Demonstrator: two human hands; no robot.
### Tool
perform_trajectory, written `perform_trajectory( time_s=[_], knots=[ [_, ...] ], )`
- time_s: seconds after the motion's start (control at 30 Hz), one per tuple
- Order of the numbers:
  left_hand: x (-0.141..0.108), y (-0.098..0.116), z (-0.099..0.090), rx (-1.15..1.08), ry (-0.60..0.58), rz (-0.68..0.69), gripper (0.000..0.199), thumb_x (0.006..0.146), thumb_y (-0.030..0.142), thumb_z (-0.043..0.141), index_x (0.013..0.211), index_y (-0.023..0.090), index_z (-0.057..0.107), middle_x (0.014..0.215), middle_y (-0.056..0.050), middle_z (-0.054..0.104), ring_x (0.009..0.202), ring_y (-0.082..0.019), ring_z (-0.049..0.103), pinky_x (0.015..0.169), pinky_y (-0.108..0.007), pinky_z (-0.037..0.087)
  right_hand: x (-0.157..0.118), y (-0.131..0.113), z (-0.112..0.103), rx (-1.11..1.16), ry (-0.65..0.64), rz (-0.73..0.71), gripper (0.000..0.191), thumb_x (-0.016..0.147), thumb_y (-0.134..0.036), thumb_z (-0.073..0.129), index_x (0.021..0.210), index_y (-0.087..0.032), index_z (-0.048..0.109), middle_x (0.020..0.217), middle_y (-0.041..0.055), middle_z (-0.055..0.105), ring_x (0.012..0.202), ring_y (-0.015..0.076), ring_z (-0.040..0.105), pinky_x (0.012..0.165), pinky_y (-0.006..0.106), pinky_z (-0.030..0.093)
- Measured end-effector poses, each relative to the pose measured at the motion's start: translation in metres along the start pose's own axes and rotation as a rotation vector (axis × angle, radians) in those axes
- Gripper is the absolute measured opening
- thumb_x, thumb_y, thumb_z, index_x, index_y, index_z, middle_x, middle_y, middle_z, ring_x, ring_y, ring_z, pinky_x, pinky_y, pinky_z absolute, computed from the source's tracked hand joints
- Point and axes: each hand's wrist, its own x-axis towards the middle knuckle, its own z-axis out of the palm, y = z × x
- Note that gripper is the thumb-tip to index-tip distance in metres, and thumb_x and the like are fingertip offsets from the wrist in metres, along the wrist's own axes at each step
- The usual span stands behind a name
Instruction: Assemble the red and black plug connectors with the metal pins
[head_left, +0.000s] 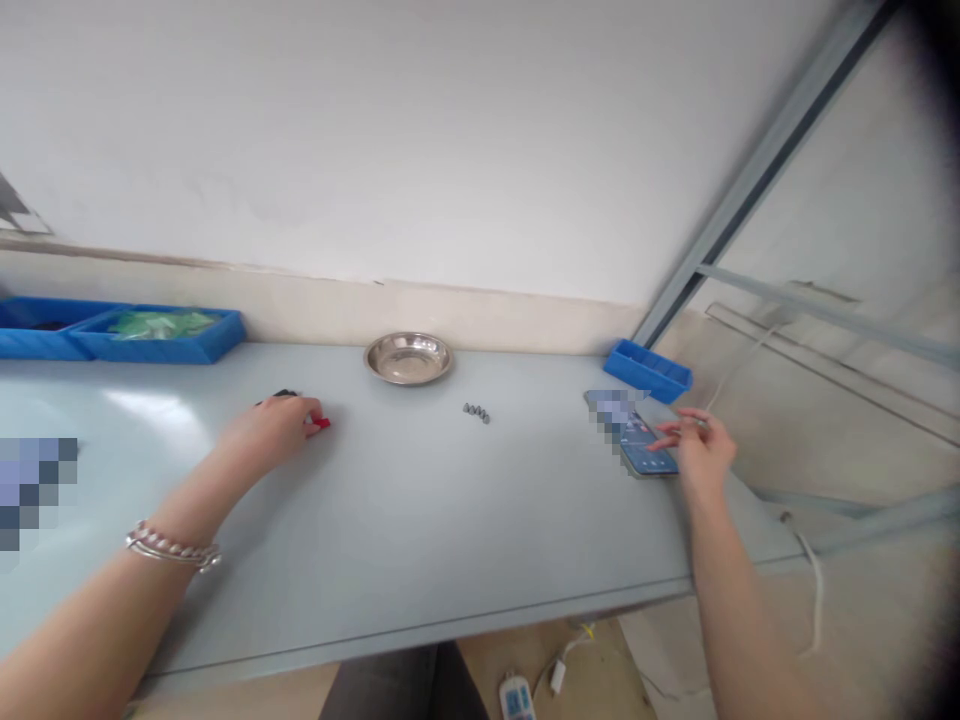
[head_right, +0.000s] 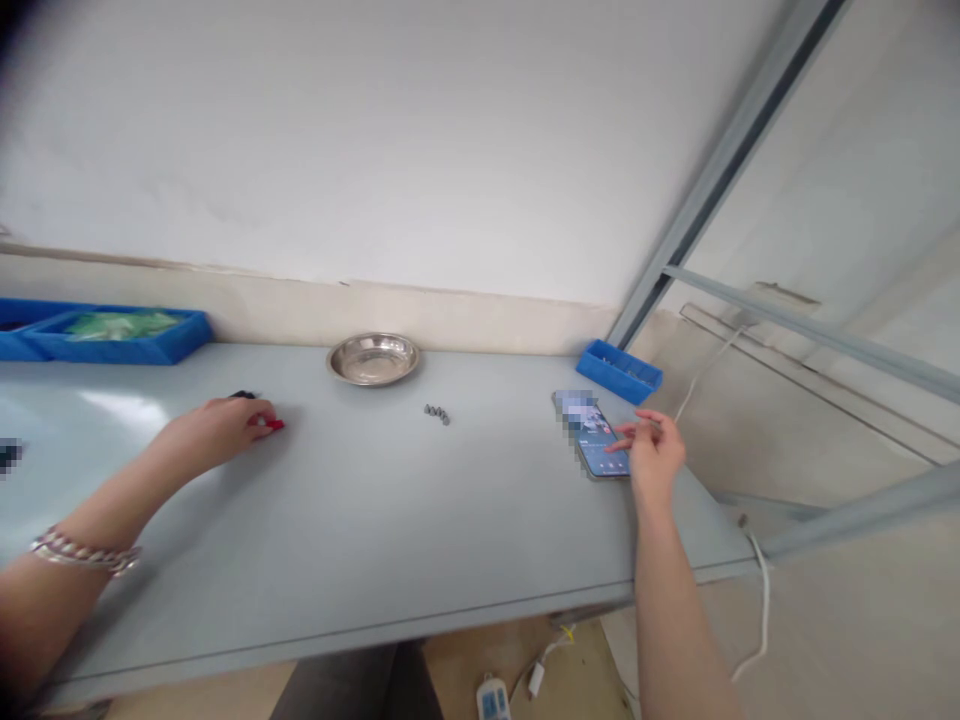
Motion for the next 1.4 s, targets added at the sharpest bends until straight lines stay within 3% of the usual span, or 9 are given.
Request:
perform_trajectory(
  time_s=[0.23,0.57,1.03,1.13,1.3,1.4],
  knots=[
    [0.0,0.0,-0.001,-0.015,-0.009,-0.004,0.026,0.079,0.03,0.039,0.094,0.021,0.058,0.103,-0.01,0.058,0.09,-0.026,0.053,0.072,-0.035,0.042,0.001,0.003,-0.001,0.034,-0.002,-0.015,0.018,0.068,-0.032,0.052,0.082,-0.02,0.049,0.054,-0.0031,0.057,0.033,0.0172,0.054,0.039,0.03,0.04],
    [-0.002,0.002,-0.002,-0.011,-0.003,-0.004,0.025,0.08,0.028,0.039,0.094,0.021,0.057,0.104,-0.01,0.058,0.091,-0.025,0.053,0.074,-0.036,0.043,0.005,0.01,-0.001,0.047,-0.174,0.024,0.024,0.068,-0.037,0.056,0.087,-0.024,0.048,0.056,-0.0021,0.062,0.039,0.0208,0.058,0.044,0.035,0.044],
    [-0.003,0.004,-0.004,-0.003,0.002,0.0,0.025,0.08,0.028,0.039,0.094,0.021,0.058,0.104,-0.01,0.058,0.091,-0.026,0.054,0.073,-0.035,0.043,0.001,0.005,-0.001,0.027,-0.171,0.021,0.023,0.068,-0.038,0.055,0.086,-0.024,0.048,0.056,-0.0017,0.061,0.038,0.0207,0.057,0.047,0.036,0.045],
    [-0.003,0.004,-0.004,0.0,-0.001,-0.003,0.026,0.08,0.029,0.039,0.096,0.021,0.058,0.105,-0.01,0.058,0.092,-0.026,0.054,0.074,-0.035,0.043,0.002,0.006,0.0,0.013,-0.193,-0.018,0.021,0.07,-0.037,0.054,0.086,-0.025,0.048,0.058,-0.0016,0.061,0.044,0.0215,0.059,0.054,0.039,0.046],
    [-0.003,0.004,-0.004,0.002,-0.009,-0.007,0.026,0.08,0.026,0.038,0.095,0.022,0.059,0.103,-0.01,0.059,0.092,-0.026,0.054,0.072,-0.034,0.043,0.015,0.002,0.018,-0.087,-0.327,-0.154,0.021,0.069,-0.032,0.055,0.088,-0.025,0.05,0.073,0.0012,0.063,0.072,0.0232,0.064,0.068,0.039,0.046],
    [-0.003,0.005,-0.004,-0.008,0.003,-0.004,0.025,0.079,0.024,0.039,0.093,0.022,0.059,0.101,-0.01,0.059,0.092,-0.027,0.054,0.072,-0.034,0.042,0.028,0.0,0.038,-0.099,-0.43,-0.165,0.021,0.068,-0.023,0.053,0.089,-0.026,0.05,0.079,0.0005,0.062,0.074,0.0207,0.064,0.069,0.036,0.045]
  ],
)
